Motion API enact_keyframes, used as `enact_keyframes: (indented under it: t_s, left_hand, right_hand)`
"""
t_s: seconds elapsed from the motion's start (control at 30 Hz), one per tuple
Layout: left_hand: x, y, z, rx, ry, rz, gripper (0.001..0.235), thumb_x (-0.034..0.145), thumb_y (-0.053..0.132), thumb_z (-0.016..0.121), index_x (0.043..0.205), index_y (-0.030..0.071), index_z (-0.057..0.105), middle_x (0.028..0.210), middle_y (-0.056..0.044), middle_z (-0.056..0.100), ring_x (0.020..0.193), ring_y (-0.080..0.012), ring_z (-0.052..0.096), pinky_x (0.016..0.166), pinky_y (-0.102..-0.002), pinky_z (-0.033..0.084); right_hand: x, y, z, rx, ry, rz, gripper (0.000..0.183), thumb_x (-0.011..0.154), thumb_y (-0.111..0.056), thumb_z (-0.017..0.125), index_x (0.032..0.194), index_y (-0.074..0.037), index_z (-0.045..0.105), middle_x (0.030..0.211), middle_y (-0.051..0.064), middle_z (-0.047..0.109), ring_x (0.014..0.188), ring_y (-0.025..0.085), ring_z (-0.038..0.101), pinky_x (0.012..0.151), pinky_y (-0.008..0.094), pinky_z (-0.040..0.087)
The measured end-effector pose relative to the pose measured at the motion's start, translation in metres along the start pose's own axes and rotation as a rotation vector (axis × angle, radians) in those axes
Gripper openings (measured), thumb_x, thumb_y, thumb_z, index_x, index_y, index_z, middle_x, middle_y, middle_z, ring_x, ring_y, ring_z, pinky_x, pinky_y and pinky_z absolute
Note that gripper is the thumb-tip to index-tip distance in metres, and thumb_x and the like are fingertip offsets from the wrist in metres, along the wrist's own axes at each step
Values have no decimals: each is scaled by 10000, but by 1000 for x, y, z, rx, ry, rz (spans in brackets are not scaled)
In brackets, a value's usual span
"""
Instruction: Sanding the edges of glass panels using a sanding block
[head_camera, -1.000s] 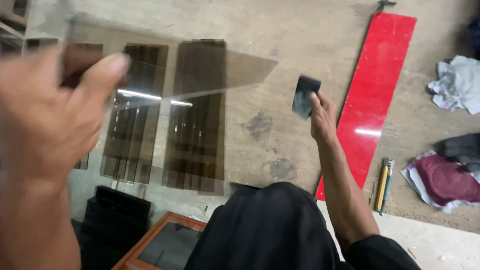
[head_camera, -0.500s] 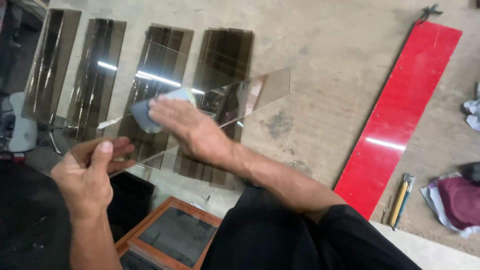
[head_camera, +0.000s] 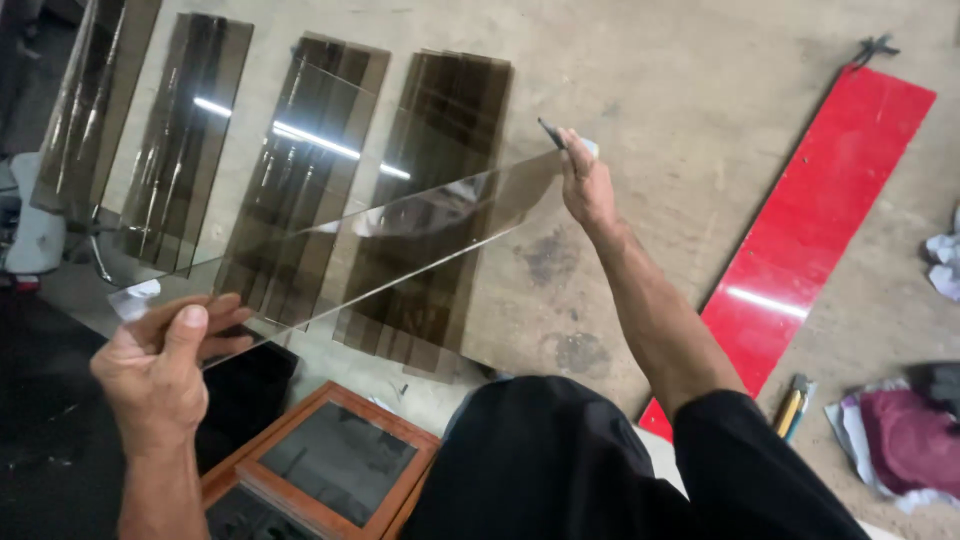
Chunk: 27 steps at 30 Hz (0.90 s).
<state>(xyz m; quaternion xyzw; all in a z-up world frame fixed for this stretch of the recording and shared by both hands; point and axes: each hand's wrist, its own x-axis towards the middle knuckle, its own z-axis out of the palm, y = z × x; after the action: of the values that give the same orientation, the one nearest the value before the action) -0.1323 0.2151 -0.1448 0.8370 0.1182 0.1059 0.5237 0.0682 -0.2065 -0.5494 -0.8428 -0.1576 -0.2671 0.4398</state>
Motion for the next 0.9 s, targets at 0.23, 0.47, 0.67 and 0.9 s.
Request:
enact_keyframes:
  t_s: [0.23,0.47,0.67,0.9]
  left_hand:
    - [-25,-26,-3,-79,91,-74,102,1056,44,605,1146,18,642,1071,-210,732,864,-297,761,692,-376,673]
    - [-37,-92,-19,109,92,172,103,1014,98,698,992,5,738,902,-221,740,823,-377,756,544,-487,596]
    - [-48,-69,-11,-135,88,153,128,966,182,727,944,64,772,852,-137,781,771,-259,784,579,-379,633]
    - [-20,-171,-13,-11,35,265,129,996,142,692,935,57,767,810,-163,753,847,-333,761,427,-485,547]
  right_hand:
    - [19,-68,-2,85,-80,115,455,1033,-5,510,1466,-144,529,1458,150,606,1382,370,544,1111,430,452]
    - [60,-469,8,51,-311,-144,425,1006,-38,529,1423,-56,608,1364,141,673,1341,321,605,1207,401,453]
    - [47,-419,2,230,-199,-60,417,1059,-35,466,1467,-48,550,1515,191,535,1445,364,463,1261,454,322]
    - [36,-516,83,237,-136,-362,368,1032,-215,633,1387,-120,640,1452,53,622,1387,303,594,1234,445,450]
